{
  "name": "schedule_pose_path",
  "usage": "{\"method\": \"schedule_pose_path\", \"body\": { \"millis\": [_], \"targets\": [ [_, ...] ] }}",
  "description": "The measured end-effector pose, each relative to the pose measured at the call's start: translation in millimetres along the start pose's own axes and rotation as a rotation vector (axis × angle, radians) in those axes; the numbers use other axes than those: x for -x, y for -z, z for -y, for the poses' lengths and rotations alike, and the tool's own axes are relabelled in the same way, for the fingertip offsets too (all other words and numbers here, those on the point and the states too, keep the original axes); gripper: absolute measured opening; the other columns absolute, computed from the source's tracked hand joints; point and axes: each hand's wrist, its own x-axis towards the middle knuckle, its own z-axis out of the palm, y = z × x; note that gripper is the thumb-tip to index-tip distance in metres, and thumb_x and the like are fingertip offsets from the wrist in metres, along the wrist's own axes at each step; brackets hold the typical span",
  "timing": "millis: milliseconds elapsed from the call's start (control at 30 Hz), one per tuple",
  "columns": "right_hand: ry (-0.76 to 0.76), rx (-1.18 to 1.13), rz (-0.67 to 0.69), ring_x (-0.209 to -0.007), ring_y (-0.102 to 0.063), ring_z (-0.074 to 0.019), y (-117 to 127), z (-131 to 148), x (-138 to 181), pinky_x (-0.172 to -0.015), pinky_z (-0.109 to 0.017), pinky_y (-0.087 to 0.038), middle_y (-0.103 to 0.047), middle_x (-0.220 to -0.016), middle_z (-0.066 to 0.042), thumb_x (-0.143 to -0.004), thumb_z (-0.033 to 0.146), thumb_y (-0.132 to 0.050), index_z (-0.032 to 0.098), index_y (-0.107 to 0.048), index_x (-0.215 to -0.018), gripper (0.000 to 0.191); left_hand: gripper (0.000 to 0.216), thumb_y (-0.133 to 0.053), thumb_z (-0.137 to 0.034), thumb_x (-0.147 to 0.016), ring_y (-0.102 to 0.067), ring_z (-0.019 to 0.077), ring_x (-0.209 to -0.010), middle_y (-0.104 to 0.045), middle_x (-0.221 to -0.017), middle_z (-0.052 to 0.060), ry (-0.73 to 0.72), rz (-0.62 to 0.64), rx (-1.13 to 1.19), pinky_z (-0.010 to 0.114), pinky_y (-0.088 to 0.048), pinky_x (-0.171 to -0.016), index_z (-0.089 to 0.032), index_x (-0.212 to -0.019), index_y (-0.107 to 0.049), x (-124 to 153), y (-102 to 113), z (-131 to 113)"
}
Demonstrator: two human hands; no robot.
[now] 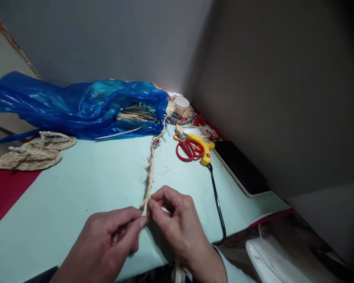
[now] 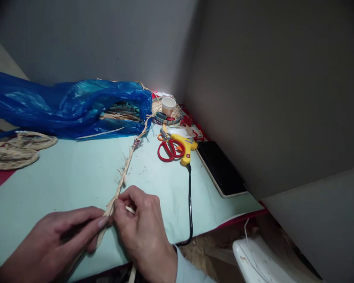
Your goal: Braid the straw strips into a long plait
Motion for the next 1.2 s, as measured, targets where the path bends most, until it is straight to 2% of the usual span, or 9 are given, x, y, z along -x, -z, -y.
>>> {"method": "schedule_pose_path", "body": {
  "millis": [167,300,433,533,667,767,933,1067,1200],
  "targets": [
    [0.008,-0.09,0.062,-0.065,-0.061,-0.0132,7,2,0,-0.061,-0.023,-0.044,-0.069,-0.07,-0.001,-0.09,0.022,-0.06,0.016,-0.069,-0.078,0.016,0.028,-0.043,-0.015,-0.095,-0.068,0.0203,-0.06,-0.073,-0.074,0.004,-0.578,-0.131,-0.391,0.031,-0.044,-0.055,-0.024,-0.096,-0.07,3,-22,19],
    [-0.024,-0.208,0.087,-0.068,-0.065,-0.0141,8,5,-4,-0.066,-0.024,-0.049,-0.07,-0.07,-0.001,-0.087,0.021,-0.065,0.017,-0.069,-0.078,0.011,0.041,-0.039,-0.01,-0.087,-0.068,0.0263,-0.063,-0.075,-0.082,0.01,-0.717,-0.217,-0.606,0.037,-0.045,-0.056,-0.02,-0.114,-0.068,-1,-31,33],
    [-0.077,-0.275,0.11,-0.064,-0.064,-0.0132,9,5,-6,-0.064,-0.024,-0.049,-0.071,-0.067,0.0,-0.086,0.021,-0.067,0.016,-0.066,-0.078,0.009,0.026,-0.045,-0.02,-0.097,-0.065,0.0204,-0.061,-0.07,-0.072,0.003,-0.627,-0.082,-0.473,0.033,-0.041,-0.057,-0.024,-0.085,-0.068,-1,-16,22],
    [-0.089,-0.257,0.139,-0.066,-0.064,-0.0132,12,3,-5,-0.066,-0.024,-0.047,-0.074,-0.072,-0.003,-0.091,0.026,-0.064,0.016,-0.067,-0.08,0.015,0.029,-0.054,-0.032,-0.097,-0.057,0.0164,-0.056,-0.061,-0.063,-0.001,-0.388,-0.177,-0.321,0.031,-0.038,-0.058,-0.024,-0.07,-0.062,-7,2,7],
    [-0.08,-0.254,0.179,-0.069,-0.065,-0.0142,15,2,-4,-0.068,-0.025,-0.047,-0.075,-0.075,-0.005,-0.094,0.03,-0.061,0.015,-0.068,-0.084,0.02,0.021,-0.065,-0.044,-0.089,-0.062,0.0202,-0.073,-0.069,-0.078,0.0,-0.003,0.063,0.14,0.029,-0.044,-0.066,-0.024,-0.092,-0.064,-27,14,-3],
    [-0.064,-0.305,0.211,-0.069,-0.066,-0.0156,15,1,-4,-0.071,-0.027,-0.048,-0.072,-0.07,-0.004,-0.095,0.031,-0.06,0.015,-0.067,-0.085,0.02,0.023,-0.067,-0.039,-0.089,-0.061,0.0181,-0.076,-0.071,-0.081,0.001,0.093,0.296,0.562,0.028,-0.045,-0.069,-0.021,-0.102,-0.061,-37,12,-3],
    [-0.076,-0.259,0.208,-0.069,-0.062,-0.0151,17,1,-5,-0.066,-0.025,-0.044,-0.068,-0.071,-0.003,-0.093,0.026,-0.061,0.016,-0.062,-0.084,0.014,0.03,-0.076,-0.036,-0.084,-0.043,0.0079,-0.054,-0.063,-0.071,-0.004,0.307,0.346,0.891,0.02,-0.034,-0.051,-0.02,-0.1,-0.057,-32,3,-8],
    [-0.093,-0.264,0.194,-0.065,-0.056,-0.0126,17,0,-4,-0.064,-0.024,-0.041,-0.067,-0.07,-0.001,-0.093,0.024,-0.061,0.016,-0.061,-0.084,0.012,0.04,-0.076,-0.049,-0.079,-0.032,0.0067,-0.044,-0.061,-0.065,-0.006,0.32,0.242,0.804,0.02,-0.027,-0.042,-0.024,-0.098,-0.051,-30,1,-7],
    [-0.083,-0.237,0.179,-0.062,-0.052,-0.0111,14,0,-3,-0.06,-0.023,-0.038,-0.068,-0.07,-0.002,-0.093,0.024,-0.06,0.016,-0.062,-0.082,0.014,0.035,-0.069,-0.055,-0.083,-0.041,0.0111,-0.051,-0.052,-0.06,-0.008,0.108,0.054,0.392,0.024,-0.03,-0.048,-0.025,-0.083,-0.052,-31,4,-1]
  ]
}}
